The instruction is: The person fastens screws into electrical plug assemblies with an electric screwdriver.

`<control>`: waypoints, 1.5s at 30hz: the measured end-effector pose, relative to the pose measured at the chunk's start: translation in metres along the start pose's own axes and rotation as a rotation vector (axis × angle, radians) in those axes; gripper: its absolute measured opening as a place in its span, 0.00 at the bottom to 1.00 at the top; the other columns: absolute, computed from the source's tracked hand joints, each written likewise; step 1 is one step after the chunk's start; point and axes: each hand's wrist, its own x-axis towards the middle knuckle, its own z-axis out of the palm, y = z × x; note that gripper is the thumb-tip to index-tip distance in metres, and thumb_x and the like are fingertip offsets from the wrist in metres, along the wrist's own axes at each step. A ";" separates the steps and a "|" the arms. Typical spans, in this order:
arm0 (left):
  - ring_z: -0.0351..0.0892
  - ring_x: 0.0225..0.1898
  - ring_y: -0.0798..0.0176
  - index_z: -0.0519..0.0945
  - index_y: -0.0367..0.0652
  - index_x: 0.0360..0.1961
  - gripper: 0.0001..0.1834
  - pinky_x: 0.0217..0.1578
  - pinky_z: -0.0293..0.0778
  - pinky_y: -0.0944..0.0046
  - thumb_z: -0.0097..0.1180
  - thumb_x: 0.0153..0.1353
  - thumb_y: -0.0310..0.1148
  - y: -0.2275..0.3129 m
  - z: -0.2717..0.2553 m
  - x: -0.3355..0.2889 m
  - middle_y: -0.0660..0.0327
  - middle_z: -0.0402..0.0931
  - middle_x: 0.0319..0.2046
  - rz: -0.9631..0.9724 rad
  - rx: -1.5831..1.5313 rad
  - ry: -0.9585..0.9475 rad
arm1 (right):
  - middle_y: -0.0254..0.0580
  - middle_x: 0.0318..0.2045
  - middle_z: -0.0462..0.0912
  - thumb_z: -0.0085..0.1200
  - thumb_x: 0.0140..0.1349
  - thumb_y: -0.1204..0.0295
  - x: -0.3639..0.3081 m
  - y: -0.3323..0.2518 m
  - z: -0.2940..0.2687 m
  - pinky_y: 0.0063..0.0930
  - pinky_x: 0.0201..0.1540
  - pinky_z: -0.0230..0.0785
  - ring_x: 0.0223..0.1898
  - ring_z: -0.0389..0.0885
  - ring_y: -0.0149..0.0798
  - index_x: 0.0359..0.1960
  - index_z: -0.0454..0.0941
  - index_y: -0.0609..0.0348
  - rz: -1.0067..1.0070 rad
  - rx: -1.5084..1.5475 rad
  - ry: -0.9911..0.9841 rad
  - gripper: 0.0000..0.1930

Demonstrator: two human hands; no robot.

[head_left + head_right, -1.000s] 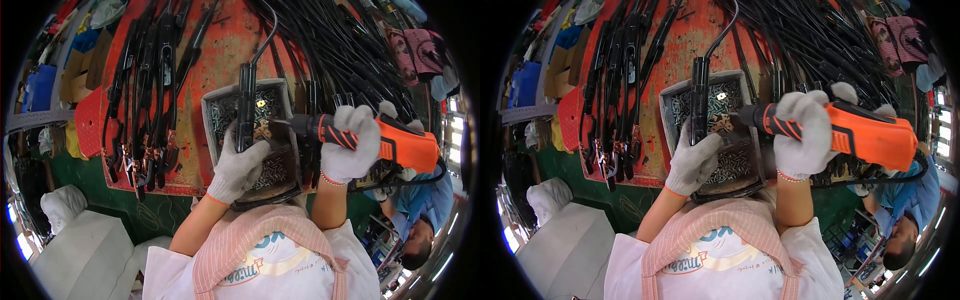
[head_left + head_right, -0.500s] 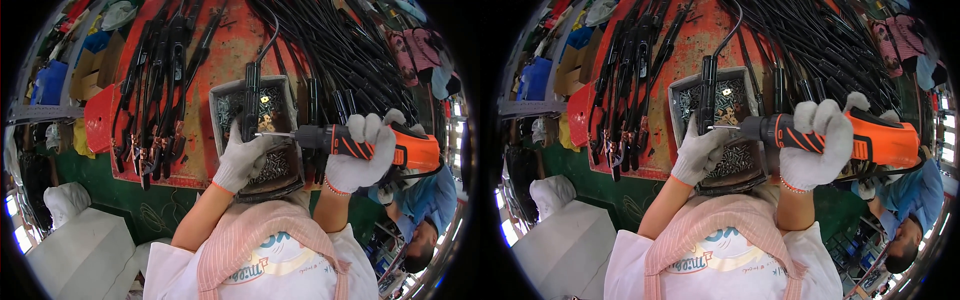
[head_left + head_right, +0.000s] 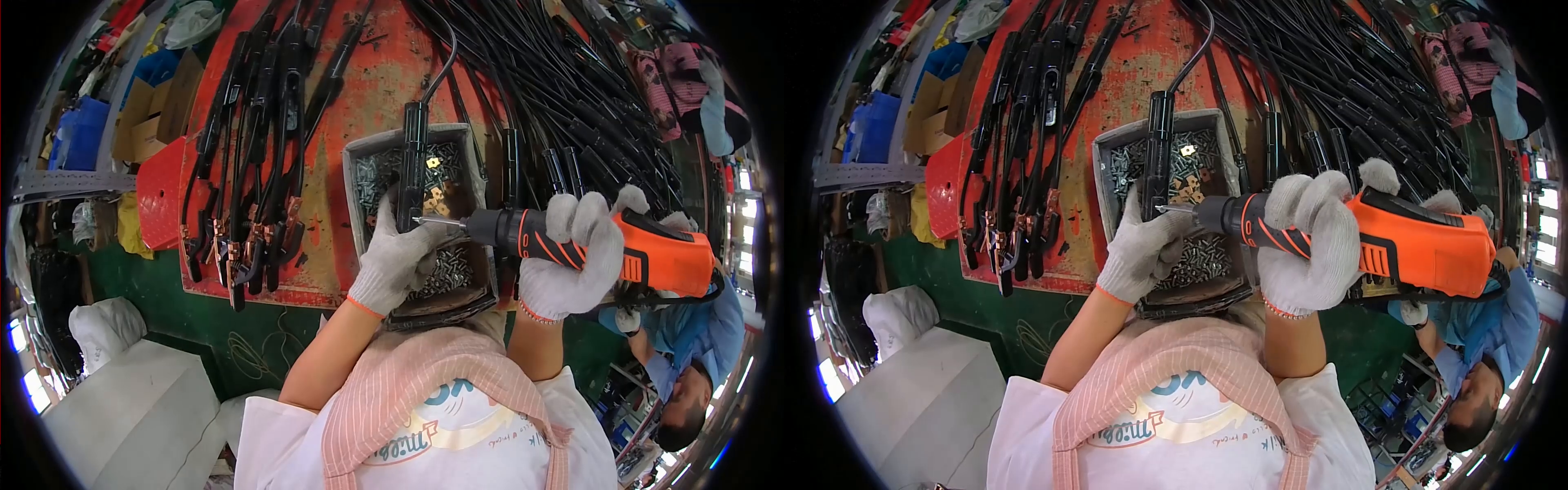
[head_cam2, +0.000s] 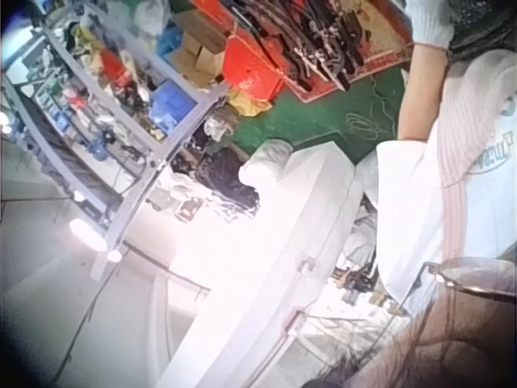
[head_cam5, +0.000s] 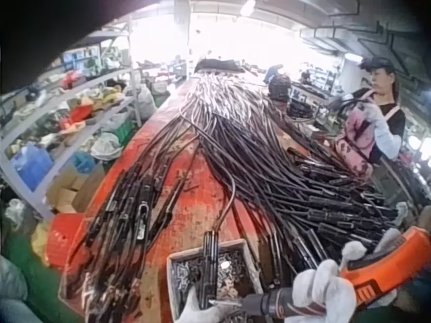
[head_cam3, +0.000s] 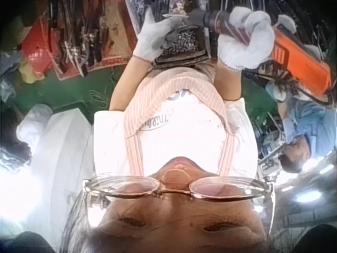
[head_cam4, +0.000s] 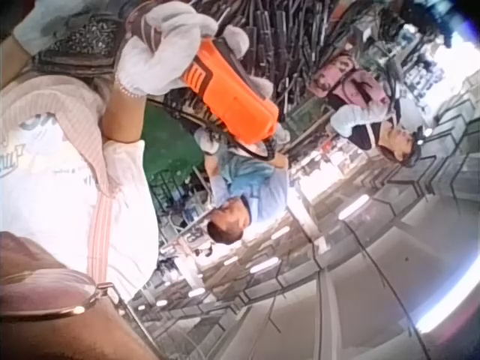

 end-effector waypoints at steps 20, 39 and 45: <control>0.69 0.14 0.72 0.52 0.56 0.70 0.41 0.10 0.63 0.75 0.57 0.59 0.23 -0.018 0.005 0.009 0.66 0.74 0.28 0.098 -0.112 0.039 | 0.34 0.31 0.78 0.61 0.52 0.83 -0.002 -0.015 0.023 0.22 0.32 0.73 0.28 0.79 0.25 0.46 0.70 0.64 0.126 -0.547 0.072 0.20; 0.74 0.19 0.74 0.65 0.56 0.63 0.33 0.13 0.67 0.77 0.57 0.56 0.23 -0.029 -0.015 0.020 0.67 0.77 0.35 0.144 -0.078 -0.038 | 0.33 0.34 0.79 0.66 0.51 0.75 0.009 0.004 0.024 0.26 0.39 0.75 0.33 0.80 0.29 0.54 0.64 0.61 -0.075 -0.750 -0.050 0.30; 0.78 0.33 0.69 0.63 0.46 0.63 0.35 0.25 0.75 0.74 0.61 0.53 0.20 -0.027 -0.014 0.020 0.62 0.74 0.44 0.208 -0.148 -0.185 | 0.33 0.39 0.77 0.63 0.50 0.80 0.010 -0.005 0.037 0.23 0.39 0.71 0.38 0.77 0.26 0.41 0.75 0.58 -0.020 -0.928 0.006 0.16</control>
